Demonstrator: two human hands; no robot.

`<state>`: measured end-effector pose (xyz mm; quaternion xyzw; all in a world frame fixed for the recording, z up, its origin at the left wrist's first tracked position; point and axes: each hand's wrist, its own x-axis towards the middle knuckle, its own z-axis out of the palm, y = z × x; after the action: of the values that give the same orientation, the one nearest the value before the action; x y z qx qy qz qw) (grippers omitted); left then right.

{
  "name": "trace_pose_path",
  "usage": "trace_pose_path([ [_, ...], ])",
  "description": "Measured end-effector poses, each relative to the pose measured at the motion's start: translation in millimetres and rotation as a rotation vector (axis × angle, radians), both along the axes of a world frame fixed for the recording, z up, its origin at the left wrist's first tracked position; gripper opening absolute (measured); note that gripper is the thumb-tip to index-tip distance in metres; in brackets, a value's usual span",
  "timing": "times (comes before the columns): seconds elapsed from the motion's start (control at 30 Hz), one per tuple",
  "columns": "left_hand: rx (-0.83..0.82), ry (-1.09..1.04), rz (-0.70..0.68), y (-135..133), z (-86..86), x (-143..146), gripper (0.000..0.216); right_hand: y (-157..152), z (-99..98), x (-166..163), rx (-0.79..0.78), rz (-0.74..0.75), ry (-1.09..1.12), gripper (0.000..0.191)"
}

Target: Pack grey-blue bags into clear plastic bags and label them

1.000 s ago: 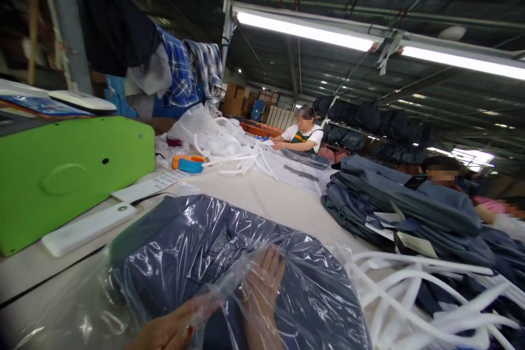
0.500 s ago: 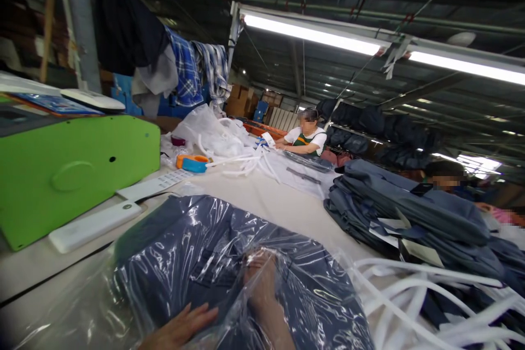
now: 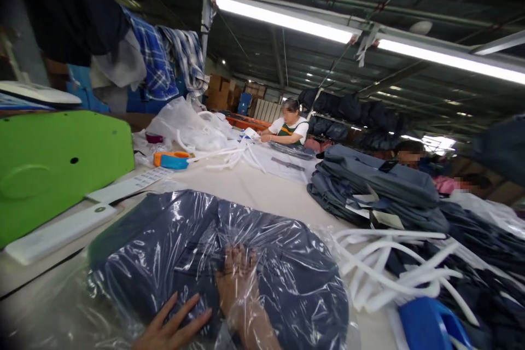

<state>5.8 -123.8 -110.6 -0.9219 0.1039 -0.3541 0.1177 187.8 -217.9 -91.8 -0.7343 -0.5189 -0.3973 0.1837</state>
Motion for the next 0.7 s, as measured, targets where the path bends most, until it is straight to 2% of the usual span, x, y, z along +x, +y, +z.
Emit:
trace_pose_path([
  [0.1,-0.054,0.035,-0.002,-5.5,7.3,-4.8,0.062,-20.8,2.1,-13.1,-0.047,-0.017,0.026,0.037],
  [0.2,-0.120,0.162,-0.025,-9.4,18.4,-10.8,0.059,-53.3,6.3,-26.3,-0.098,-0.019,0.037,0.038],
  [0.33,-0.177,0.333,-0.043,-10.9,29.7,-18.2,0.059,-105.2,9.5,-43.3,-0.225,-0.007,0.035,0.057],
  [0.4,-0.203,0.328,-0.041,-9.0,32.2,-19.8,0.053,-134.0,3.9,-53.9,-0.273,-0.009,0.043,0.063],
  [0.47,-0.205,0.283,-0.063,-4.8,33.3,-19.0,0.046,-164.9,-8.2,-66.9,-0.245,-0.038,0.117,0.065],
  [0.53,-0.142,0.230,-0.144,0.5,33.6,-16.5,0.044,-197.8,-23.2,-80.0,-0.049,-0.146,0.297,0.057],
  [0.63,-0.103,0.188,-0.221,5.2,30.9,-13.4,0.043,-249.1,-37.1,-93.0,0.436,-0.429,0.673,0.038],
  [0.7,-0.180,0.189,-0.207,5.8,26.3,-13.1,0.041,-280.1,-34.7,-95.7,0.664,-0.593,0.817,0.049],
])
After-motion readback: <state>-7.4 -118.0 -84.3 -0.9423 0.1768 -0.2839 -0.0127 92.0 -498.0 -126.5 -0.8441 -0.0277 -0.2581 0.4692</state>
